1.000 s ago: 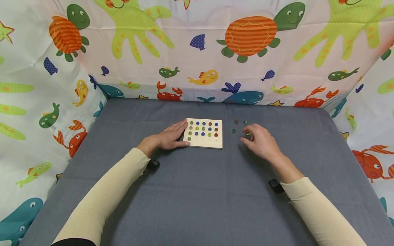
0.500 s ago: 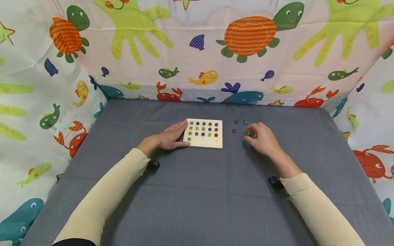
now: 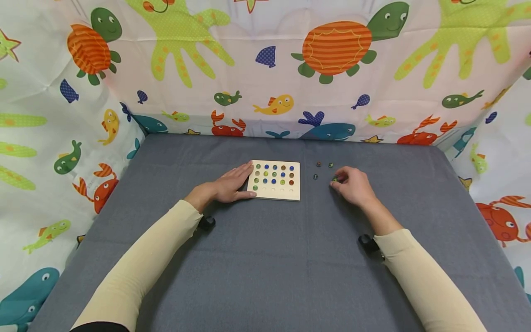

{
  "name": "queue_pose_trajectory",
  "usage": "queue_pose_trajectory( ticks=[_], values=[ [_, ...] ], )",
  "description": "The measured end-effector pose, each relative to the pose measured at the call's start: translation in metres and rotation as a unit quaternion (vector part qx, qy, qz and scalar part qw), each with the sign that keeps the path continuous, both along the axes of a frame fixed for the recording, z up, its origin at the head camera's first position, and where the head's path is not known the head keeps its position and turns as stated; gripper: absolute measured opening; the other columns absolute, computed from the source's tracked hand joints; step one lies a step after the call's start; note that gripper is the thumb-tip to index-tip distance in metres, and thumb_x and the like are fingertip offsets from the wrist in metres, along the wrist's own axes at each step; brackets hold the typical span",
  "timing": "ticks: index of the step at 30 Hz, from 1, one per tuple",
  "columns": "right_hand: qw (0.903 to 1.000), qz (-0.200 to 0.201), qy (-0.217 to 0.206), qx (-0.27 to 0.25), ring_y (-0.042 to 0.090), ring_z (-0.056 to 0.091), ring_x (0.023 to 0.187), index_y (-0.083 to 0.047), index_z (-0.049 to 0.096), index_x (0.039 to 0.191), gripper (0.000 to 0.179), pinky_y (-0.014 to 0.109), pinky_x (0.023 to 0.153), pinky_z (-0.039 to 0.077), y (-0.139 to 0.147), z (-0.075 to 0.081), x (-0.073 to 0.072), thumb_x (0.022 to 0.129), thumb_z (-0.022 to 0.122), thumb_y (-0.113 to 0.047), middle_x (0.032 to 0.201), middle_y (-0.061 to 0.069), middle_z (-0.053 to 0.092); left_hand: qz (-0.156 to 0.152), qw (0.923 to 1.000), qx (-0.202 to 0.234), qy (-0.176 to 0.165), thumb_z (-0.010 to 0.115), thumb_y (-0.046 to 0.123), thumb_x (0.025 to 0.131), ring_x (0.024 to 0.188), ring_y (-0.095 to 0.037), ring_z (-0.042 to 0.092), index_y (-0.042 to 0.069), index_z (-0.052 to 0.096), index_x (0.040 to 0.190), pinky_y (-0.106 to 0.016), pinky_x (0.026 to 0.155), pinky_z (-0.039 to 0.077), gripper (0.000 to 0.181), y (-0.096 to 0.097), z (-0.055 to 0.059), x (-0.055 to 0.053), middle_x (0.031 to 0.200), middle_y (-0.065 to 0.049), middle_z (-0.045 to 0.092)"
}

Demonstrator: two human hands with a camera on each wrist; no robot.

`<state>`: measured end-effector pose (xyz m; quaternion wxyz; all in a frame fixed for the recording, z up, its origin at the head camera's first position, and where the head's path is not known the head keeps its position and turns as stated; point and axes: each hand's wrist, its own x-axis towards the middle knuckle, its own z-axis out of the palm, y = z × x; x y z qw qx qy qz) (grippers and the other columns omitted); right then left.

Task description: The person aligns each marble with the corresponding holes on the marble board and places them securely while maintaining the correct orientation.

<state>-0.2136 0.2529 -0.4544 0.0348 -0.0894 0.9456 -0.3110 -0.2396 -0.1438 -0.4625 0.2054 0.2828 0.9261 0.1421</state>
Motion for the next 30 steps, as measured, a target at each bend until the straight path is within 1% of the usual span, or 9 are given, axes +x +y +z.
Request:
queue_pose_trajectory(
  ticks=[2,7,10,13,17,22,26,30],
  values=[
    [1.0000,-0.001,0.000,0.001,0.035,0.065,0.096,0.006,0.065,0.122,0.036,0.046,0.080,0.052,-0.001,0.000,-0.001,0.099,0.069,-0.020,0.114,0.026,0.068,0.000,1.0000,-0.001,0.000,0.047,0.063,0.102,0.158,-0.021,-0.006,0.011,-0.003,0.165,-0.041,0.127,0.000,0.096,0.000,0.000,0.000,0.172,-0.004,-0.012],
    [0.9999,-0.001,0.012,0.000,0.030,0.065,0.088,0.006,0.068,0.117,0.031,0.037,0.074,0.050,-0.001,-0.002,-0.002,0.098,0.070,-0.019,0.106,0.022,0.070,0.004,0.9999,-0.009,-0.001,0.047,0.063,0.102,0.158,-0.018,-0.009,0.013,-0.006,0.165,-0.039,0.127,-0.002,0.096,-0.001,-0.009,-0.007,0.172,-0.002,-0.014],
    [0.9998,-0.003,0.017,-0.001,0.027,0.065,0.084,0.005,0.070,0.115,0.029,0.036,0.072,0.050,-0.001,-0.003,-0.002,0.097,0.071,-0.018,0.103,0.020,0.071,0.007,0.9999,-0.009,-0.004,0.048,0.064,0.101,0.158,-0.017,-0.009,0.014,-0.006,0.165,-0.038,0.127,-0.002,0.097,-0.002,-0.013,-0.010,0.172,-0.001,-0.014],
    [0.9998,-0.005,0.020,-0.003,0.023,0.065,0.080,0.005,0.071,0.113,0.027,0.035,0.071,0.050,-0.001,-0.004,-0.002,0.097,0.071,-0.017,0.101,0.019,0.072,0.010,0.9999,-0.008,-0.007,0.049,0.065,0.100,0.158,-0.017,-0.009,0.016,-0.006,0.165,-0.038,0.127,-0.002,0.098,-0.001,-0.015,-0.012,0.172,0.000,-0.014],
    [0.9997,-0.005,0.022,-0.004,0.020,0.064,0.077,0.004,0.072,0.111,0.025,0.035,0.070,0.050,-0.001,-0.005,-0.002,0.097,0.071,-0.016,0.098,0.017,0.072,0.012,0.9998,-0.010,-0.008,0.049,0.066,0.100,0.158,-0.017,-0.009,0.016,-0.006,0.165,-0.037,0.127,-0.003,0.098,-0.001,-0.015,-0.013,0.172,0.000,-0.014],
    [0.9998,-0.006,0.018,-0.003,0.019,0.064,0.076,0.002,0.073,0.110,0.022,0.034,0.069,0.050,-0.001,-0.004,-0.002,0.097,0.070,-0.016,0.095,0.015,0.072,0.008,0.9998,-0.015,-0.005,0.048,0.064,0.101,0.158,-0.017,-0.009,0.015,-0.006,0.165,-0.038,0.127,-0.003,0.097,0.000,-0.012,-0.010,0.172,0.000,-0.014],
    [0.9998,-0.004,0.018,0.000,0.020,0.063,0.075,0.002,0.074,0.109,0.021,0.034,0.069,0.049,-0.001,-0.003,-0.003,0.098,0.070,-0.015,0.094,0.014,0.072,0.006,0.9999,-0.011,-0.004,0.047,0.065,0.101,0.158,-0.018,-0.008,0.014,-0.005,0.165,-0.039,0.127,-0.002,0.097,0.000,-0.008,-0.007,0.172,-0.002,-0.014],
    [0.9999,-0.003,0.015,0.005,0.021,0.063,0.076,0.003,0.074,0.108,0.022,0.034,0.069,0.049,-0.001,-0.003,-0.004,0.098,0.069,-0.016,0.094,0.015,0.072,0.005,1.0000,-0.007,-0.003,0.047,0.066,0.101,0.158,-0.019,-0.007,0.014,-0.005,0.165,-0.040,0.127,-0.001,0.098,0.000,-0.009,-0.007,0.172,-0.002,-0.013]
  ],
)
